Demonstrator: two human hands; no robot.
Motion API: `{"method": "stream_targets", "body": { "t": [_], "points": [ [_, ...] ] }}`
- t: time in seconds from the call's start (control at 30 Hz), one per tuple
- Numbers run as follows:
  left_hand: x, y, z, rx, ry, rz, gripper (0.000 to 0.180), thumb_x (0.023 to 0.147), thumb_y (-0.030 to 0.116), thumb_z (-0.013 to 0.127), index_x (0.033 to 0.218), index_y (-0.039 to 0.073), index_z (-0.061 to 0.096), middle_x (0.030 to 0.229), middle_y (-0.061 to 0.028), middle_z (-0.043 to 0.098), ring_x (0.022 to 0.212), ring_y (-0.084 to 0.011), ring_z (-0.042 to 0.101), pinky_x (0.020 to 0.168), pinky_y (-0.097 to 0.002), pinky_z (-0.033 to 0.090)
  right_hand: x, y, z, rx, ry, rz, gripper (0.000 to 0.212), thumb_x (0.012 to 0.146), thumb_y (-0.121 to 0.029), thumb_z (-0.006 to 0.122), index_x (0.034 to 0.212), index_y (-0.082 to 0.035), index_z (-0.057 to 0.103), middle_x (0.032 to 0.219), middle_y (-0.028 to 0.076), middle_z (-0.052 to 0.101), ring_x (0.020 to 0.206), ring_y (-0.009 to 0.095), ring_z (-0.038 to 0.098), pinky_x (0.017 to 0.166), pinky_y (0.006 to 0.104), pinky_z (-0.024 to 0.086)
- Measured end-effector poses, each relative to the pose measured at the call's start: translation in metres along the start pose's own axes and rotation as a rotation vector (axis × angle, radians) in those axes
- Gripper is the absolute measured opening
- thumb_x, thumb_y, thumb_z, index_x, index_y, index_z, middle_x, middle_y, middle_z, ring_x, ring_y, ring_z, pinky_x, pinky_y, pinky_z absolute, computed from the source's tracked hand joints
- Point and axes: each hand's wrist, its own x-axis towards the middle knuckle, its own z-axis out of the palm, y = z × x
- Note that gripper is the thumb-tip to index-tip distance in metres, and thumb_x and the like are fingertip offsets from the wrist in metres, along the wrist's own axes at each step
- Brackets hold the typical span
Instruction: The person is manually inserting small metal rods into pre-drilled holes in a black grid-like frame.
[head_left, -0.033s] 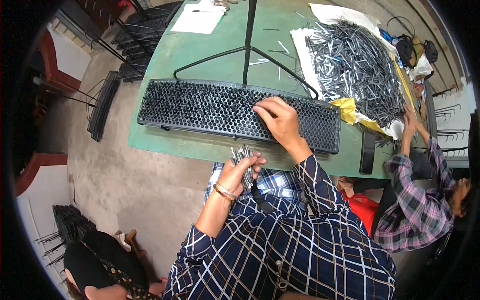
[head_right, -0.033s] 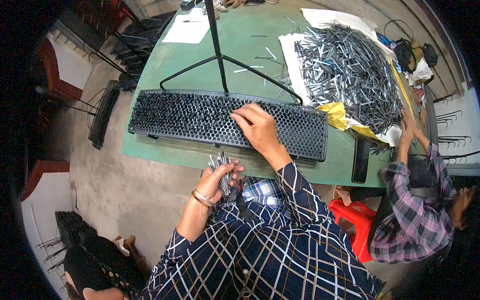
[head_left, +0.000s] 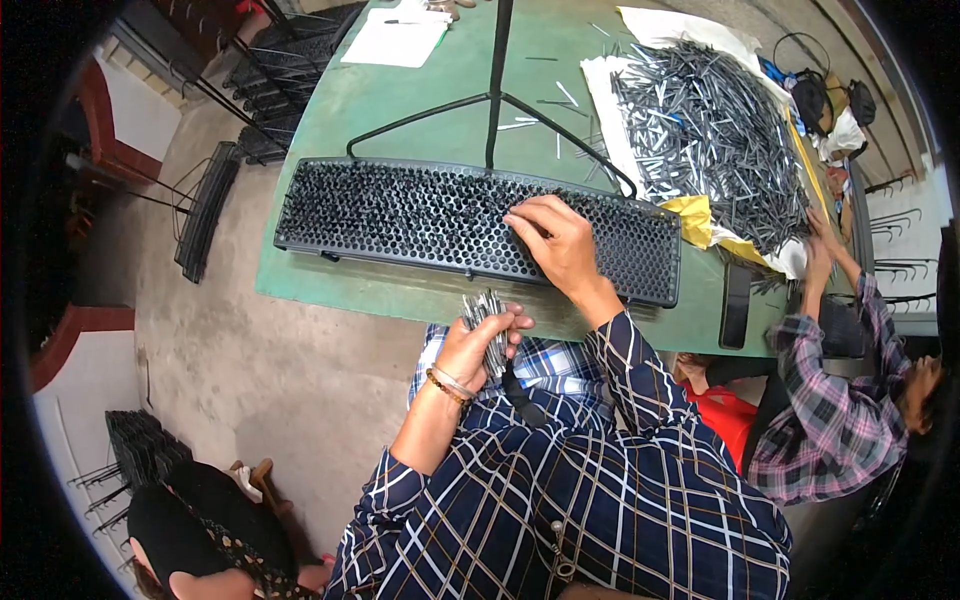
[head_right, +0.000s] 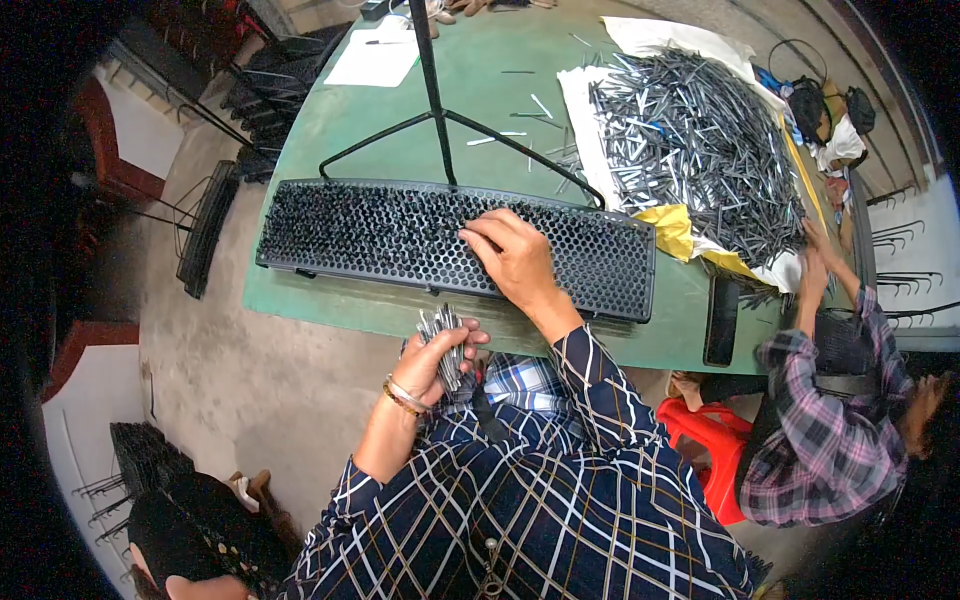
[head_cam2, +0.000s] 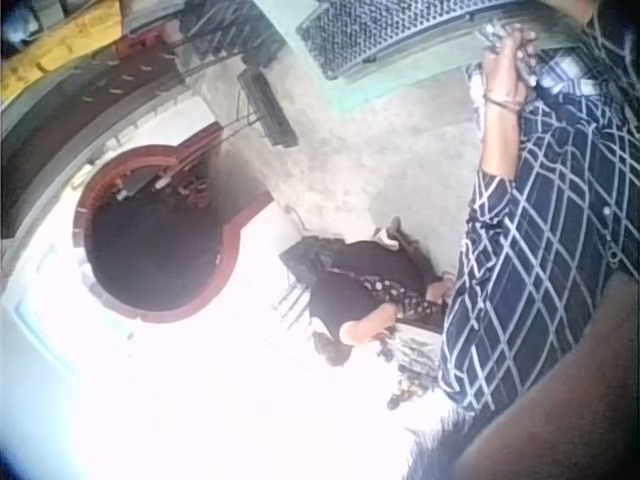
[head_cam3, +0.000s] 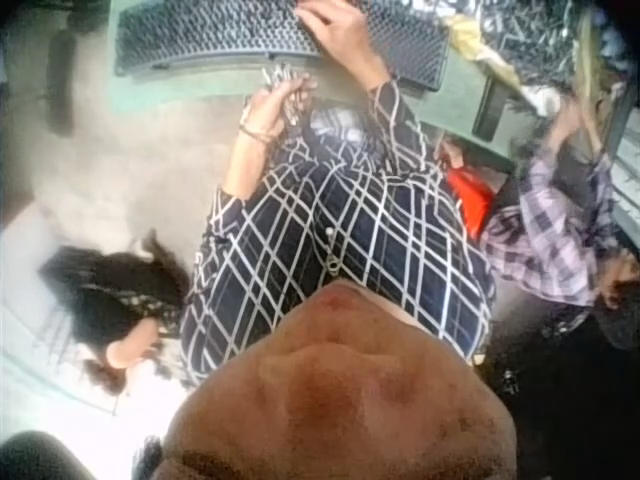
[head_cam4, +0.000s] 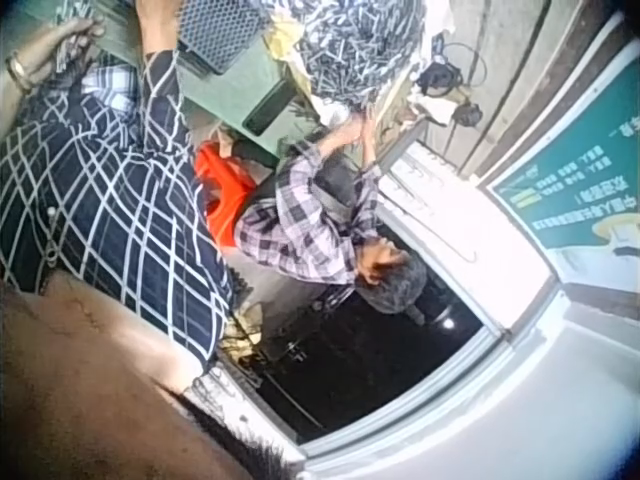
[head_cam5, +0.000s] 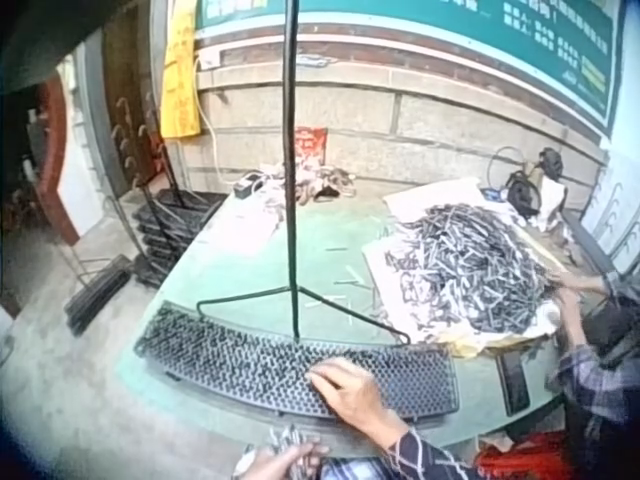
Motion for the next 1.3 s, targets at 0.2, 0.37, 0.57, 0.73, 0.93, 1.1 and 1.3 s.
{"method": "stream_targets", "body": {
  "t": [0.2,0.37,0.57,0.73,0.93,1.1,1.3],
  "points": [
    [-0.002,0.003,0.003,-0.003,0.013,-0.030,0.021,0.086,0.009,0.059,0.104,-0.003,0.057,0.090,-0.0149,0.066,0.068,-0.0134,0.058,0.055,-0.0244,0.047,0.000,-0.001,0.002,-0.077,0.023,0.003,0.013,0.079,-0.008,0.069,0.089,-0.001,0.068,0.088,0.012,0.066,0.078,0.024,0.065,0.065,0.0309,0.051],
    [-0.003,0.002,0.002,-0.025,-0.002,-0.043,0.022,0.086,0.007,0.060,0.105,-0.004,0.057,0.090,-0.0150,0.065,0.071,-0.0138,0.059,0.056,-0.0242,0.047,-0.006,-0.001,0.002,-0.167,0.039,-0.044,0.014,0.079,-0.008,0.068,0.092,-0.001,0.067,0.091,0.010,0.062,0.075,0.025,0.063,0.063,0.0310,0.051],
    [-0.003,0.000,0.000,-0.068,-0.039,-0.059,0.024,0.086,0.006,0.059,0.107,-0.004,0.057,0.092,-0.0135,0.065,0.075,-0.0142,0.059,0.058,-0.0248,0.049,-0.007,-0.007,0.003,-0.173,0.065,-0.019,0.014,0.081,-0.010,0.068,0.092,-0.002,0.068,0.090,0.009,0.060,0.071,0.021,0.060,0.059,0.0307,0.049],
    [-0.007,0.009,0.004,-0.079,-0.056,-0.011,0.022,0.086,0.005,0.058,0.106,-0.003,0.057,0.092,-0.0122,0.065,0.076,-0.0142,0.060,0.061,-0.0260,0.051,-0.011,-0.030,-0.016,0.244,-0.374,0.378,0.015,0.083,-0.014,0.068,0.087,0.000,0.070,0.080,0.005,0.062,0.069,0.010,0.056,0.058,0.0231,0.043],
    [-0.007,0.010,0.006,-0.031,-0.109,0.080,0.020,0.086,0.006,0.058,0.106,0.000,0.058,0.092,-0.0094,0.066,0.076,-0.0139,0.061,0.061,-0.0264,0.052,-0.027,-0.036,-0.017,0.601,-0.529,0.524,0.020,0.082,-0.018,0.069,0.087,0.001,0.070,0.076,0.004,0.063,0.065,0.009,0.056,0.057,0.0231,0.044],
    [-0.006,0.008,0.003,0.035,-0.068,0.049,0.021,0.087,0.008,0.058,0.107,0.001,0.058,0.092,-0.0088,0.066,0.077,-0.0137,0.062,0.061,-0.0249,0.051,-0.028,-0.036,-0.020,0.687,-0.504,0.769,0.016,0.083,-0.015,0.068,0.085,0.001,0.070,0.069,0.002,0.064,0.061,0.006,0.055,0.053,0.0205,0.042],
    [-0.007,0.008,0.000,0.024,-0.030,0.039,0.023,0.087,0.010,0.059,0.108,0.000,0.058,0.091,-0.0086,0.066,0.071,-0.0119,0.059,0.056,-0.0233,0.047,-0.023,-0.038,-0.011,0.625,-0.237,0.690,0.017,0.085,-0.015,0.066,0.091,0.001,0.068,0.072,0.001,0.064,0.059,0.004,0.052,0.052,0.0199,0.041]
  ]
}}
